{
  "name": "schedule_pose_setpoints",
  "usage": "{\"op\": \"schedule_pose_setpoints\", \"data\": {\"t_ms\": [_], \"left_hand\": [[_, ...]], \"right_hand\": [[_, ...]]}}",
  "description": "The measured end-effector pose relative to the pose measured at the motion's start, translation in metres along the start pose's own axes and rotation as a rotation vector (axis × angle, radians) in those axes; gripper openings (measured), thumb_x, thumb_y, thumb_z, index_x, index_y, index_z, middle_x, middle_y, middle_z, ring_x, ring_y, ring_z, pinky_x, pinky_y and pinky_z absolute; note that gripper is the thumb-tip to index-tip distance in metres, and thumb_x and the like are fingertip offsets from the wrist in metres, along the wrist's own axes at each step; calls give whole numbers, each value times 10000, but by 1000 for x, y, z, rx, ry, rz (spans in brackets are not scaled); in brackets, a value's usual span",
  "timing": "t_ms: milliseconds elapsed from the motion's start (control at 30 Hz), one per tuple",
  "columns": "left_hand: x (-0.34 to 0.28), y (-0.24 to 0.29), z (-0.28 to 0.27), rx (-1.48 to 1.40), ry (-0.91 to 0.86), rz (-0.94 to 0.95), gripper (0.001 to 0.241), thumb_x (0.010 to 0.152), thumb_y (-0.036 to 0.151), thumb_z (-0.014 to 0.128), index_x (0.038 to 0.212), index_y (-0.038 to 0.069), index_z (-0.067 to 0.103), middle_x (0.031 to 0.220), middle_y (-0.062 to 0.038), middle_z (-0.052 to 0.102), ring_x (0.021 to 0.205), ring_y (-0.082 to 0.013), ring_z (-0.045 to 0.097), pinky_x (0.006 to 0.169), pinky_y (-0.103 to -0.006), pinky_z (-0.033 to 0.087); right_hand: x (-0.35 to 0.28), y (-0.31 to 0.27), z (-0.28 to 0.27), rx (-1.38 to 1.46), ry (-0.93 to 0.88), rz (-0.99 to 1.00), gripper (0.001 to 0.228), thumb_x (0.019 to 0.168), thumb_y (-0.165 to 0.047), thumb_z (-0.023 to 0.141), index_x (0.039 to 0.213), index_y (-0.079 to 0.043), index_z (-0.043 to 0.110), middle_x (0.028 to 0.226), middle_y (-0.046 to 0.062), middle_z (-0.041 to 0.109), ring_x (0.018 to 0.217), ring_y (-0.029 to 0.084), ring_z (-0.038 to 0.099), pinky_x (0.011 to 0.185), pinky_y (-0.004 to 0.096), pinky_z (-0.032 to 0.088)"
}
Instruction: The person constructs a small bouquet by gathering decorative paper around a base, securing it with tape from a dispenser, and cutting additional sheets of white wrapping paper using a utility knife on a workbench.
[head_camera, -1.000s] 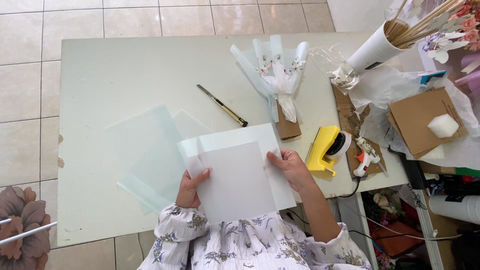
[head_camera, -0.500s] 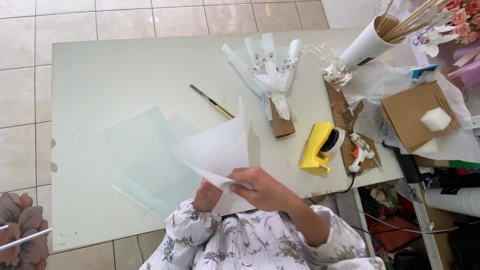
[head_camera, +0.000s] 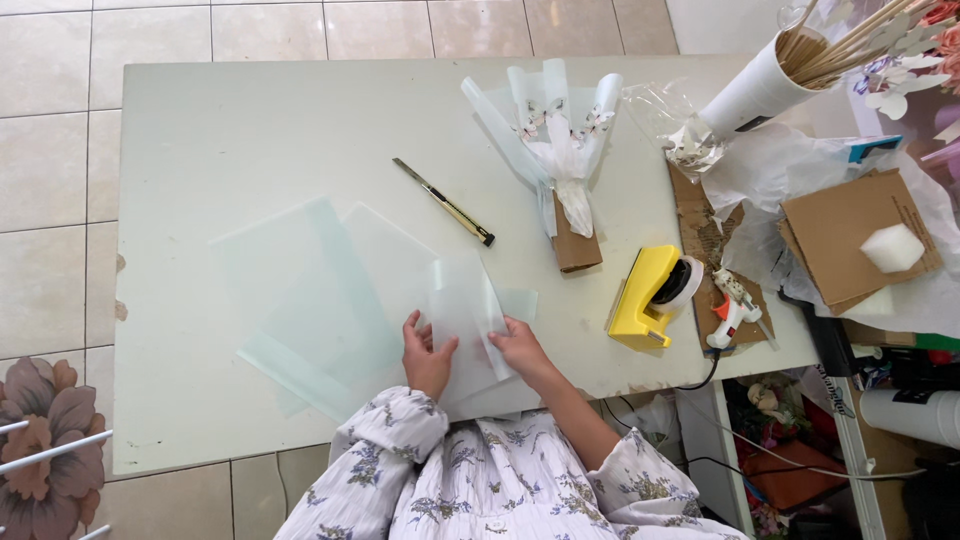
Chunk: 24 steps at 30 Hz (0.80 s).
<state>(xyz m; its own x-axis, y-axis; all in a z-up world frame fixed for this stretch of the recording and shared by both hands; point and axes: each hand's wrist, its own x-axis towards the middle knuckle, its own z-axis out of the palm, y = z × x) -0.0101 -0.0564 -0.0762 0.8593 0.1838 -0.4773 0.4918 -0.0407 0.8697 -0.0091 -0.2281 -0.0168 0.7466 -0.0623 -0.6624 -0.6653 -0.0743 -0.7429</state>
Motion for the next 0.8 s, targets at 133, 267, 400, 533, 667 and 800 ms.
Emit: {"op": "schedule_pose_setpoints", "data": {"t_ms": [133, 267, 400, 533, 667, 800], "left_hand": [[-9, 19, 14, 473, 13, 205, 1040, 708, 93, 811, 1601, 220, 294, 1344, -116, 596, 1127, -333, 675, 961, -477, 543], [-30, 53, 22, 823, -64, 361, 980, 750, 166, 828, 1601, 221, 346, 1420, -174, 445, 1249, -407, 568, 1032, -484, 537], [-31, 54, 27, 1119, -82, 505, 582, 897, 390, 690, 1462, 299, 579, 1448, -128, 425, 1263, -298, 540, 1001, -357, 541], [-12, 16, 35, 1095, -106, 610, 538, 859, 214, 620, 1396, 235, 640, 1484, -175, 386, 1338, -360, 467, 1102, -396, 408], [-6, 15, 39, 973, -121, 610, 613, 771, 67, 657, 1379, 146, 635, 1479, -200, 362, 1245, -374, 523, 1062, -439, 441], [16, -4, 39, 752, -129, 516, 657, 708, 36, 707, 1359, 78, 635, 1460, -194, 363, 1043, -396, 659, 947, -486, 572]], "right_hand": [[29, 55, -24, -349, 160, -67, 543, 974, -170, 644, 1475, 9, 537, 1403, 263, 612, 1339, 408, 553, 1107, 539, 464], [-15, 29, -14, -459, 279, -146, 410, 998, -80, 524, 1396, 2, 572, 1251, 286, 683, 1177, 464, 655, 985, 560, 546], [-26, 35, -19, -574, 415, -208, 423, 988, -23, 465, 1402, 14, 546, 1223, 332, 675, 1139, 503, 662, 977, 579, 551], [-48, 6, -9, -691, 445, -263, 501, 937, 103, 474, 1435, 55, 498, 1242, 347, 637, 1125, 515, 659, 934, 590, 585], [-51, -3, 13, -920, 337, -347, 610, 878, 36, 534, 1481, 21, 444, 1303, 240, 522, 1155, 471, 617, 823, 530, 635], [-39, 0, 21, -852, 174, -335, 741, 825, -99, 577, 1536, 6, 394, 1334, 196, 394, 1237, 495, 522, 848, 577, 624]]}}
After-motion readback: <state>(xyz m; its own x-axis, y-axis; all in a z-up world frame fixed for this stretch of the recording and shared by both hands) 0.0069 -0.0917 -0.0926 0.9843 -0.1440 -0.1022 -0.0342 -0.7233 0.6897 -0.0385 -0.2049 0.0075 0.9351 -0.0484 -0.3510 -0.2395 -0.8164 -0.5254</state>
